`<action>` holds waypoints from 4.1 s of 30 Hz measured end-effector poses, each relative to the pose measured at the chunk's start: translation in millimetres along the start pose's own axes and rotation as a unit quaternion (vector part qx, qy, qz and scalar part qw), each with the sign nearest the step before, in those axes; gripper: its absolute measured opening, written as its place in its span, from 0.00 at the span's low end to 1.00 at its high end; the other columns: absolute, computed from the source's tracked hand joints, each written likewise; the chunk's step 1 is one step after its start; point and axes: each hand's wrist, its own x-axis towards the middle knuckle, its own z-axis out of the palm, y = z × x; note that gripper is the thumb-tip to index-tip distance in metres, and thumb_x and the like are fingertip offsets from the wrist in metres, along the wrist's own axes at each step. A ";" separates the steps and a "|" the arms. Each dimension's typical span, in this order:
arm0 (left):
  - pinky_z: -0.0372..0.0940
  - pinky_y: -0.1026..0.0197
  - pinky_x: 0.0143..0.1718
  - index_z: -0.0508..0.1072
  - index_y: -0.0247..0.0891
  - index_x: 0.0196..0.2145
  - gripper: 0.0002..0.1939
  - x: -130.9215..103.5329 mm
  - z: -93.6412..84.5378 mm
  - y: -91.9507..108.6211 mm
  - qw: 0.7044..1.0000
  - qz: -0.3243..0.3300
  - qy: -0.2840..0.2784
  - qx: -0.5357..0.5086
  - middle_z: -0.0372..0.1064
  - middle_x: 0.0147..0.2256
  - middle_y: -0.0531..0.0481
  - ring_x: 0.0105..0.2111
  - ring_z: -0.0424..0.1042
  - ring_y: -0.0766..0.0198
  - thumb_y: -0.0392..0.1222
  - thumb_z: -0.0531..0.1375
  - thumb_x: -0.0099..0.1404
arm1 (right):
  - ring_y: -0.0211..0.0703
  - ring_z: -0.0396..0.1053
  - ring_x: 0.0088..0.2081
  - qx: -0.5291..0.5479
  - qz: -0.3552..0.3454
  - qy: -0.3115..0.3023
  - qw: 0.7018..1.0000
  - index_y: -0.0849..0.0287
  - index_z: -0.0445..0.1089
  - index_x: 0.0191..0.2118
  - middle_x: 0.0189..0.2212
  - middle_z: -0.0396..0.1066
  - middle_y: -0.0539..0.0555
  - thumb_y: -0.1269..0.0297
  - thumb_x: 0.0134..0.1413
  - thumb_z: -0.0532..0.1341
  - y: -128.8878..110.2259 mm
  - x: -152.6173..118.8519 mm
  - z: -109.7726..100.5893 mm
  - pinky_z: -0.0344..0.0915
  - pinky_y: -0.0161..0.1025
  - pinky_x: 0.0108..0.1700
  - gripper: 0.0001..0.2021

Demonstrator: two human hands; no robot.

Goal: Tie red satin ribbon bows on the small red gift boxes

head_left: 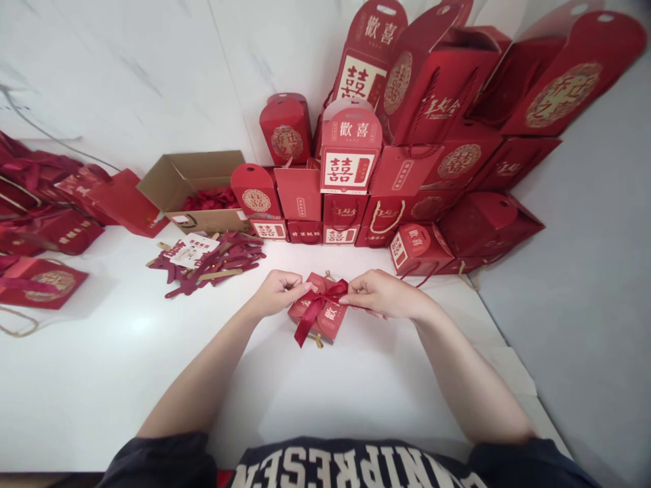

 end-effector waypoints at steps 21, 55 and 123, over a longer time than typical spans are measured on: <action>0.44 0.67 0.22 0.49 0.36 0.17 0.26 -0.2 4.6 3.9 0.999 0.017 -0.001 0.034 0.43 0.18 0.58 0.20 0.45 0.73 0.53 0.56 0.63 | 0.31 0.60 0.15 -0.005 -0.015 -0.201 0.979 0.59 0.62 0.24 0.13 0.63 0.44 0.56 0.52 0.60 22.6 5.4 -15.6 0.57 0.31 0.22 0.14; 0.51 0.63 0.21 0.75 0.37 0.18 0.30 -31.5 -24.2 60.5 0.924 -0.196 -0.134 0.300 0.66 0.16 0.50 0.18 0.62 0.66 0.68 0.55 0.55 | 0.47 0.61 0.58 0.102 -0.211 0.040 0.971 0.58 0.74 0.33 0.57 0.63 0.56 0.52 0.58 0.59 21.0 24.7 -4.6 0.53 0.47 0.61 0.14; 0.45 0.67 0.21 0.57 0.35 0.18 0.25 -13.6 -17.4 39.4 0.978 -0.049 -0.021 0.204 0.49 0.16 0.59 0.20 0.47 0.73 0.56 0.62 0.56 | 0.45 0.71 0.48 -0.141 -0.275 -0.086 0.947 0.52 0.65 0.58 0.57 0.66 0.53 0.71 0.53 0.60 -28.2 -39.7 11.7 0.65 0.40 0.51 0.25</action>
